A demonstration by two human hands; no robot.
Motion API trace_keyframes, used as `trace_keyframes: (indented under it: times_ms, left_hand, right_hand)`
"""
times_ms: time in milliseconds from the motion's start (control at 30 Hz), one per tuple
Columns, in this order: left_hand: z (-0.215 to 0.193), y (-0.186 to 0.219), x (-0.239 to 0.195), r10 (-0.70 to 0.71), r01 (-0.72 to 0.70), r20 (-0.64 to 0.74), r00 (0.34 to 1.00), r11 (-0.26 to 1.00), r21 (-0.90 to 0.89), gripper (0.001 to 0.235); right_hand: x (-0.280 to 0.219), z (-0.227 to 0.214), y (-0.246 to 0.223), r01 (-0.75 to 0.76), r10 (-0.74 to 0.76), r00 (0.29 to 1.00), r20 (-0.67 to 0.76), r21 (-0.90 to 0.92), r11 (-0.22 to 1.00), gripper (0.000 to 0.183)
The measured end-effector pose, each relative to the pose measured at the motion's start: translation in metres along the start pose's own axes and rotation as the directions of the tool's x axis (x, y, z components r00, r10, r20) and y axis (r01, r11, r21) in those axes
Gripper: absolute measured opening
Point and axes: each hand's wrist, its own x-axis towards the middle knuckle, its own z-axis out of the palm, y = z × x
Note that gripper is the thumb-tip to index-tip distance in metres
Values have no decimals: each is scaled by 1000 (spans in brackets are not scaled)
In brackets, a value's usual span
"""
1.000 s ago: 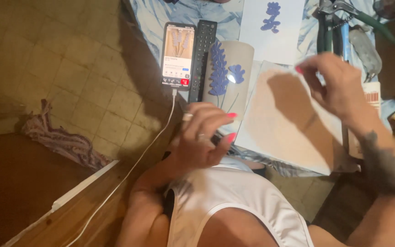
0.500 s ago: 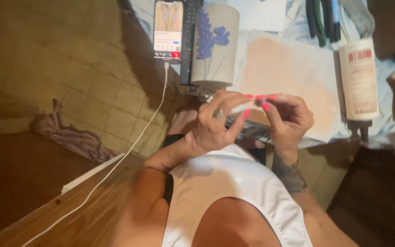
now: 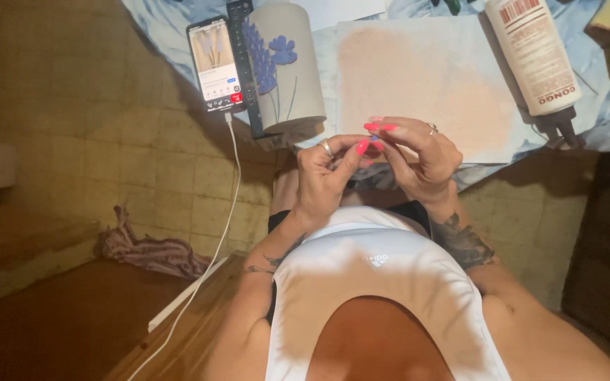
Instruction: Gluing small blue floral paper cutouts onto a white candle to create a decorative pattern.
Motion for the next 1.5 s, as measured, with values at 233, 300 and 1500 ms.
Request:
trace_keyframes:
  times_ms: [233,300,1500]
  left_hand:
    - [4,-1,2,-5,5,-20,1000,1000,-19,17]
    - [4,-5,2,0,-1,-35,999,1000,-28,16]
    - [3,-3,0,29,-30,11,1000,999,26,16]
  right_hand:
    - [-2,-2,2,-4,6,1000,25,-76,997,16]
    - [-2,-3,3,7,-3,999,42,-81,997,17]
    - [-5,-12,11,-165,141,979,144,169,972,5]
